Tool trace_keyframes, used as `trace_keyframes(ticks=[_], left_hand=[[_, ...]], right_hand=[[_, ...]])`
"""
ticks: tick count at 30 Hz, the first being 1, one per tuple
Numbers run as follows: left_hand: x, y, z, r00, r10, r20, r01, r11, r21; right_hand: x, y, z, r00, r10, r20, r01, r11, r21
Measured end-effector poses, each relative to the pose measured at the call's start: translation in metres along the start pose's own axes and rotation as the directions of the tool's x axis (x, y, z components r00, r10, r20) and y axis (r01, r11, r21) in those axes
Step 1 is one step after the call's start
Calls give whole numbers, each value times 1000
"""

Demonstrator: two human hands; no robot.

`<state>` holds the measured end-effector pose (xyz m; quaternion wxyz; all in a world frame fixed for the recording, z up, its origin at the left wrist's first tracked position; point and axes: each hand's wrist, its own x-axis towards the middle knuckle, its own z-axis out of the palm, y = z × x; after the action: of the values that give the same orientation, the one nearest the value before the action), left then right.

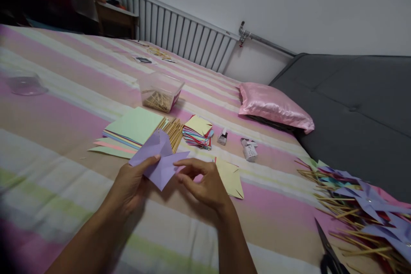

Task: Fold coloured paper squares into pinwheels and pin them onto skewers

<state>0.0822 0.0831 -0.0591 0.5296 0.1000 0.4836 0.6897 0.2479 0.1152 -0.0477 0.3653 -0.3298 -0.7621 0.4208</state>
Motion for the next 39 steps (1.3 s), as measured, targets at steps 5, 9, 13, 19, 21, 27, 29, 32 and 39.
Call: trace_keyframes(ticks=[5, 9, 13, 19, 21, 27, 29, 32, 39], left_hand=[[-1, -1, 0, 999, -12, 38, 11, 1000, 6], [-4, -2, 2, 998, -17, 57, 15, 999, 28], [-8, -3, 4, 996, 0, 85, -6, 998, 63], [-14, -5, 8, 996, 25, 88, -36, 991, 128], [-15, -6, 9, 995, 34, 96, -48, 988, 145], [-16, -7, 12, 994, 58, 93, -73, 984, 162], [-17, -7, 13, 994, 59, 89, -74, 983, 166], [-18, -7, 14, 994, 60, 96, -75, 985, 159], [-18, -9, 15, 991, 30, 131, -48, 989, 138]], right_hand=[[2, 2, 5, 998, 24, 50, -22, 999, -27], [3, 1, 7, 1000, 14, 15, -14, 1000, 11], [4, 2, 9, 998, 26, -50, -25, 999, 28], [4, 4, 11, 989, 67, -131, -55, 994, 97], [5, 3, 12, 985, 69, -156, -50, 992, 117], [6, 1, 15, 975, 102, -198, -81, 990, 113], [6, 2, 15, 971, 115, -210, -92, 989, 116], [7, 2, 16, 966, 140, -218, -114, 985, 129], [8, 3, 16, 956, 184, -228, -150, 976, 161]])
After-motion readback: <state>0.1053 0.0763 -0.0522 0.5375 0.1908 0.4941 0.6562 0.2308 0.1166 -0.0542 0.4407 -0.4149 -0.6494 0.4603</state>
